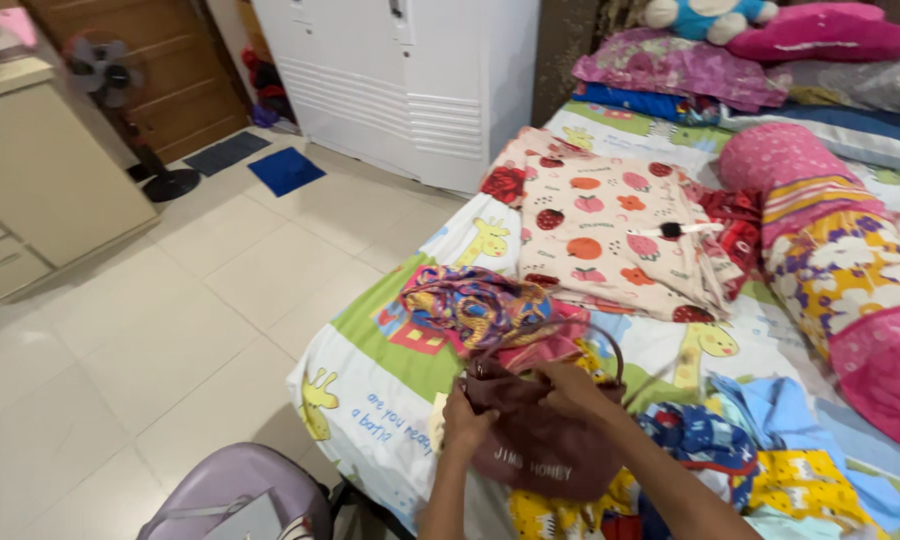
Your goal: The person organizes several handbags by moving them between a dresser top, a cabinet shelf, and a purple chair, while also grouping smaller pouches and accessories on the bed.
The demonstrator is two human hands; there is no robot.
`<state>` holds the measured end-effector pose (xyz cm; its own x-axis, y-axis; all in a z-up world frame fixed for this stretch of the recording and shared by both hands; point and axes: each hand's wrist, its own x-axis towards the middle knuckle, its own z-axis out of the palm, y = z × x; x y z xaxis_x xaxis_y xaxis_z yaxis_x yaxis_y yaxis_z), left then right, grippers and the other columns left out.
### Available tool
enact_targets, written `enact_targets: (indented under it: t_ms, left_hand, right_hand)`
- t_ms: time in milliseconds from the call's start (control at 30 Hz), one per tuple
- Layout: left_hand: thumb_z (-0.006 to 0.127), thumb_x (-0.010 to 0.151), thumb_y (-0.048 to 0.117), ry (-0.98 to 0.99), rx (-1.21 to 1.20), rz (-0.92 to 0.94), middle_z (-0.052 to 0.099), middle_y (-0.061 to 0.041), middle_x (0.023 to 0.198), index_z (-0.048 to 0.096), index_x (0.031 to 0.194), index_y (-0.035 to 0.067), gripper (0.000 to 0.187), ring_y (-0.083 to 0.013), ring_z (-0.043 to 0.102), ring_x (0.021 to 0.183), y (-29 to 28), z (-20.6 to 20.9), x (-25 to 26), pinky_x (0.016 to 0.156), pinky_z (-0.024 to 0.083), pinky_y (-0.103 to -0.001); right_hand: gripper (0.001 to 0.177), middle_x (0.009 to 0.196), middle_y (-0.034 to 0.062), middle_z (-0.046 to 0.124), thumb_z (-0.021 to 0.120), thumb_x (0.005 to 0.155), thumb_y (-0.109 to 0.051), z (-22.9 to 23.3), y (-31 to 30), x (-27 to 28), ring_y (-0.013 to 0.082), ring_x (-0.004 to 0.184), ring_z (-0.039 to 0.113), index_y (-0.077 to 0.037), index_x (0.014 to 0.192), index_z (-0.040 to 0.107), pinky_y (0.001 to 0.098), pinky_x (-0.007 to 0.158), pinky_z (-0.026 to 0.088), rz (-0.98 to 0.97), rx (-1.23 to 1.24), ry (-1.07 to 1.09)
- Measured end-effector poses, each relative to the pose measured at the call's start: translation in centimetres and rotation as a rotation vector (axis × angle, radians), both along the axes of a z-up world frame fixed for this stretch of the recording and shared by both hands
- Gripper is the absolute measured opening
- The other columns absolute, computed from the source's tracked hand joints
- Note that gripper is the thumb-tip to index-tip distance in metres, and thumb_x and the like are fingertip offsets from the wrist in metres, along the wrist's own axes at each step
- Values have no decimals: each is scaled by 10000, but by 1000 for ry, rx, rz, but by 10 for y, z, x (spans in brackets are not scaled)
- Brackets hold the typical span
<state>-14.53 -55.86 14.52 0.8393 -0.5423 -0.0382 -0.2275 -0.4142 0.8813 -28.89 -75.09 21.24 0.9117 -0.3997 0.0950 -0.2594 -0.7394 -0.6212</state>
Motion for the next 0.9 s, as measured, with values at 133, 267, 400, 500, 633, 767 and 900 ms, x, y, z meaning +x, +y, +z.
enact_targets:
  t_ms: [133, 267, 400, 500, 633, 767, 900]
  left_hand:
    - [925, 634, 165, -2, -119, 117, 634, -177, 1374, 516, 1447, 37, 919, -337, 632, 1265, 36, 55, 29, 1052, 512, -382]
    - [885, 687, 142, -154, -287, 274, 523, -186, 1412, 424, 1497, 50, 936, -348, 548, 1293, 89, 87, 65, 1102, 456, -420]
    - [829, 775, 198, -212, -265, 449, 423, -177, 1519, 344, 1546, 80, 919, -368, 399, 1396, 168, 95, 96, 1174, 333, -460]
    - [817, 799, 222, -246, -230, 587, 343, -189, 1586, 272, 1576, 79, 961, -381, 309, 1460, 236, 78, 120, 1205, 265, -463]
    - [813, 806, 231, -155, -131, 748, 236, -193, 1648, 222, 1601, 96, 999, -386, 218, 1510, 335, 37, 138, 1224, 214, -456]
    - [817, 803, 241, -172, -60, 874, 256, -193, 1642, 230, 1584, 78, 990, -393, 230, 1513, 428, -1, 141, 1226, 221, -453]
    - [803, 797, 242, -76, -19, 945, 291, -177, 1634, 242, 1586, 94, 980, -383, 289, 1495, 497, -18, 137, 1225, 260, -432]
  right_hand:
    - [329, 884, 140, 712, 778, 700, -134, 61, 37, 46, 357, 863, 691, -96, 978, 605, 461, 722, 512, 54, -109, -78]
    - [475, 948, 185, 691, 825, 654, -132, 99, 88, 92, 425, 890, 655, -89, 1067, 597, 495, 709, 499, 156, -127, -297]
    - [387, 880, 177, 715, 827, 714, -138, 107, 160, 149, 394, 879, 680, -84, 1014, 589, 495, 784, 486, 225, -147, -291]
    - [354, 905, 165, 731, 801, 750, -114, 98, 226, 191, 376, 880, 699, -89, 1032, 588, 469, 736, 513, 288, 17, -287]
    - [338, 874, 154, 733, 786, 756, -77, 71, 316, 240, 350, 839, 720, -84, 1025, 581, 444, 730, 532, 388, 188, -252]
    - [314, 882, 123, 755, 768, 779, -75, 46, 406, 275, 305, 850, 741, -94, 1030, 580, 424, 747, 542, 434, 248, -175]
    - [320, 909, 127, 743, 788, 793, -75, 18, 474, 309, 316, 887, 714, -82, 1033, 577, 414, 768, 526, 499, 212, -119]
